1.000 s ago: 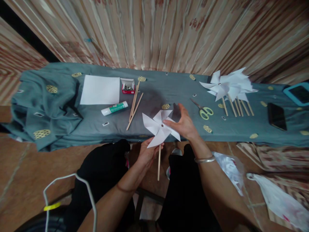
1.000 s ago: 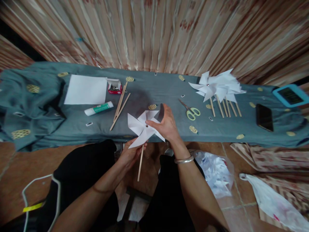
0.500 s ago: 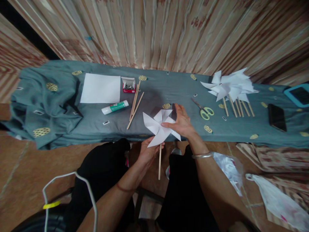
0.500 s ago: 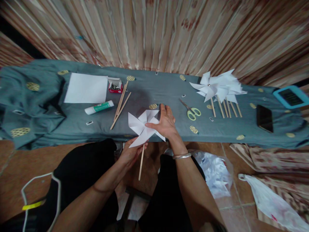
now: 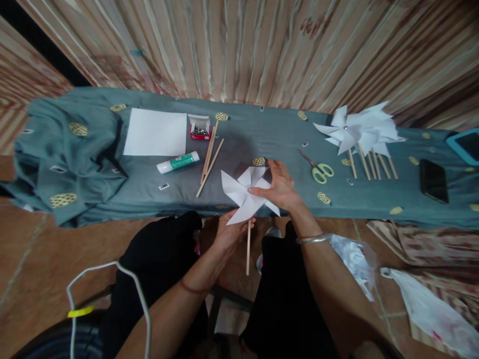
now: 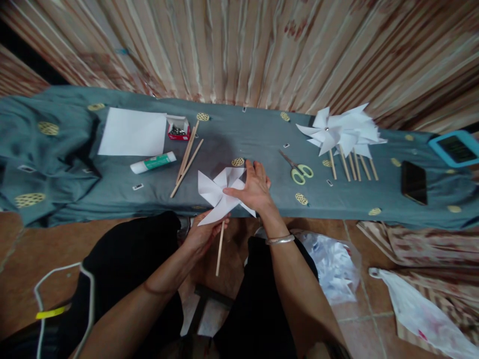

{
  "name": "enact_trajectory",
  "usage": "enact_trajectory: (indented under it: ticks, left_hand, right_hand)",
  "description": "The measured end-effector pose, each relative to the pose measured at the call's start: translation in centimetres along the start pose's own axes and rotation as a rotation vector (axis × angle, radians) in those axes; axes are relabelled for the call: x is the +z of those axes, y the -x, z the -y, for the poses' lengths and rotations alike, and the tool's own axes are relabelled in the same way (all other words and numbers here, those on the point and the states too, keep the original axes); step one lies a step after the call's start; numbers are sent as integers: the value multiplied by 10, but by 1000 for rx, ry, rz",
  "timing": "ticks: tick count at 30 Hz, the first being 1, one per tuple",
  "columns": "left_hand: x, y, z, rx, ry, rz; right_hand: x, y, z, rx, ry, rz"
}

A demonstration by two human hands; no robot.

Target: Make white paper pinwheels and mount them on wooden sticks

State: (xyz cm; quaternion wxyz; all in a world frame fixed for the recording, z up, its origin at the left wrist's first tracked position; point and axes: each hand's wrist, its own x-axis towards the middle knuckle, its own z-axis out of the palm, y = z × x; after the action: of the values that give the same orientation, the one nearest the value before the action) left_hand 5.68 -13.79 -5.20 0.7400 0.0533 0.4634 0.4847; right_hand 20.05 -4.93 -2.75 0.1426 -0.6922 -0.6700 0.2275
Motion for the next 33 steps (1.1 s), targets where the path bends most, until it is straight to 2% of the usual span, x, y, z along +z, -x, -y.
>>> enact_trajectory:
  ticks: [9, 14, 19, 26, 33]
  left_hand:
    - [0, 2, 1, -13, 8, -12]
    - [6, 10, -5, -78, 1, -35]
    - [6, 21, -11, -150, -97, -14]
    - [2, 21, -6, -82, -153, -15]
    - [-3, 16, 1, -16, -115, 77]
  right_hand:
    - [1, -1, -3, -17, -19, -6]
    - [-1, -1, 0, -9, -25, 7]
    - [-4, 1, 5, 2, -7, 14]
    - [-9, 4, 12, 37, 16, 55]
    - [-8, 2, 8, 29, 13, 77]
